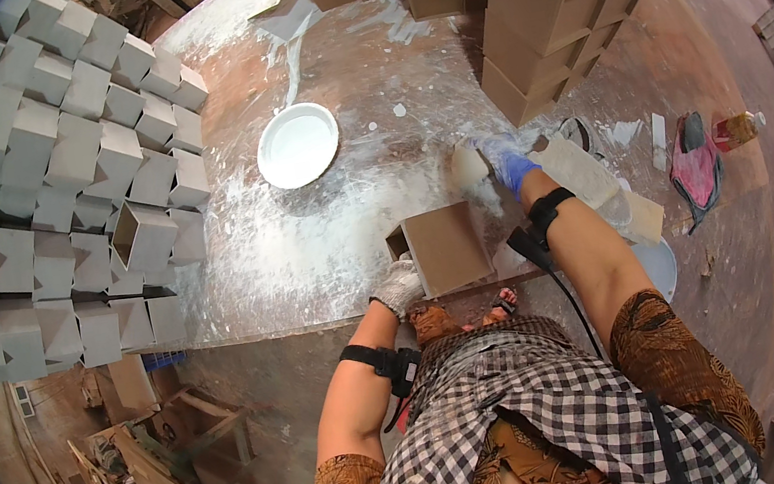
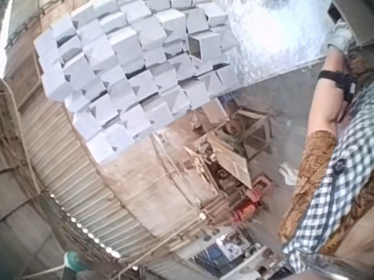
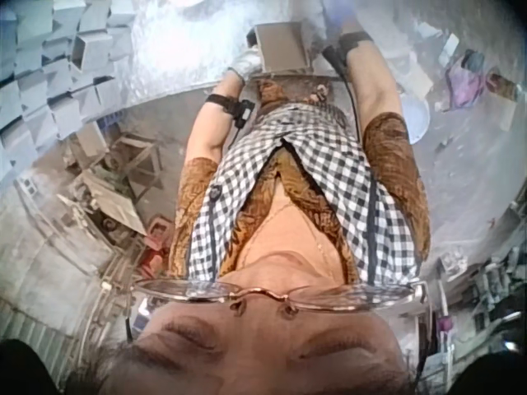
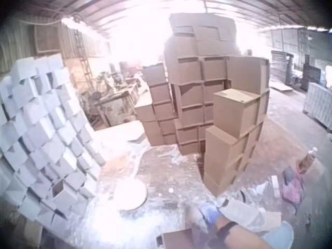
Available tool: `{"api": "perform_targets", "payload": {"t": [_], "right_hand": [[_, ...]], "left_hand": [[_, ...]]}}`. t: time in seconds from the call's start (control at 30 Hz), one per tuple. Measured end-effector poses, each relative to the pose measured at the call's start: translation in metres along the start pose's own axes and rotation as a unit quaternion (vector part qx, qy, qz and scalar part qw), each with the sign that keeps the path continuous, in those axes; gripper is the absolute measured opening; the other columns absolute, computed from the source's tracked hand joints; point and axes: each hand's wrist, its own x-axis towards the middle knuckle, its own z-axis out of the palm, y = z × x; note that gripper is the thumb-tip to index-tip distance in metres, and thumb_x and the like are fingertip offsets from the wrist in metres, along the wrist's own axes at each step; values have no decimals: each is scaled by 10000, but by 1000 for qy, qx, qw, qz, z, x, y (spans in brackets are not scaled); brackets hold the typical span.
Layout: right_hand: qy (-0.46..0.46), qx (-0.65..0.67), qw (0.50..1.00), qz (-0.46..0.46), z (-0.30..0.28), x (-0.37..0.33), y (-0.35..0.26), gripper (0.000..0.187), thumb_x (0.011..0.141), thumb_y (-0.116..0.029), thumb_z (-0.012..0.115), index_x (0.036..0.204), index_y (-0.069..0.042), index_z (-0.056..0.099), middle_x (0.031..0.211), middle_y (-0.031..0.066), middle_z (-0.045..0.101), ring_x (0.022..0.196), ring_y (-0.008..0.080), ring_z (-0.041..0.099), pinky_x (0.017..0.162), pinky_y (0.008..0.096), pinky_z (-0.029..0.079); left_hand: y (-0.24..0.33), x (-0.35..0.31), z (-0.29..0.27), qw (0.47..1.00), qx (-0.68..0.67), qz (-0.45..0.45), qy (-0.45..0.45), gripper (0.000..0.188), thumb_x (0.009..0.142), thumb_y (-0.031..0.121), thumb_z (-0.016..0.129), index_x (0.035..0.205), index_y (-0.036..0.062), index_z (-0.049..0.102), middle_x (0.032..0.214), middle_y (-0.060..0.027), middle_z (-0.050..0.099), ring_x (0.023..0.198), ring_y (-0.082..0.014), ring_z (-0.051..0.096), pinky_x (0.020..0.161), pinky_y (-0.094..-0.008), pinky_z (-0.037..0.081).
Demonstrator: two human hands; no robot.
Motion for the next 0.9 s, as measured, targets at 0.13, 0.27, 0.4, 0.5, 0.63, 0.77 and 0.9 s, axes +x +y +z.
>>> {"api": "perform_targets", "payload": {"t": [0.13,0.27,0.4,0.5,0.63,0.77,0.9], "right_hand": [[37,11,986,-162,-1,-15,-4,446,602,-58,707,1032,-18,595,853,66,630,730,178,595,667,298,492],[-80,0,952,-294,-13,-87,-44,516,608,-3,716,1087,-17,525,954,66,595,865,197,584,801,315,484],[-94,-235,860,-443,-5,-143,-34,531,618,-102,755,1101,-75,536,966,79,603,927,232,570,870,323,445],[-91,-385,754,-524,8,-156,-17,526,610,-151,763,1091,-106,555,980,112,603,947,288,564,878,347,434],[-133,-387,771,-488,21,-160,-31,444,633,-170,745,1043,-108,586,954,144,594,946,322,559,856,363,436],[-247,-293,831,-403,16,-157,-3,359,626,-54,671,979,-90,618,894,130,603,891,291,581,786,343,460],[-181,-350,743,-541,-2,-205,22,263,624,115,566,818,-51,629,798,74,625,748,227,601,698,290,487]], "left_hand": [[6,-8,1,999,-15,-38,36,402,887,344,441,1195,108,544,1161,-177,553,1018,-317,530,863,-373,441],[7,-8,-6,998,-37,-47,0,400,902,348,417,1201,111,538,1178,-147,555,1027,-292,531,868,-361,438],[-17,7,23,985,-165,-26,37,405,910,359,419,1196,101,546,1172,-127,569,1036,-266,543,863,-357,444],[-6,10,15,989,-149,-18,15,411,905,367,431,1196,101,547,1167,-128,573,1035,-265,548,860,-361,447],[-4,14,9,989,-148,-9,5,420,898,378,447,1196,100,548,1160,-129,578,1033,-264,555,857,-365,449],[-3,14,9,993,-106,-45,3,457,871,414,488,1191,95,551,1142,-130,591,1023,-266,570,850,-373,455],[28,-15,-22,985,-137,-91,41,472,861,425,491,1201,102,548,1140,-141,590,1031,-287,564,870,-375,449]]}}
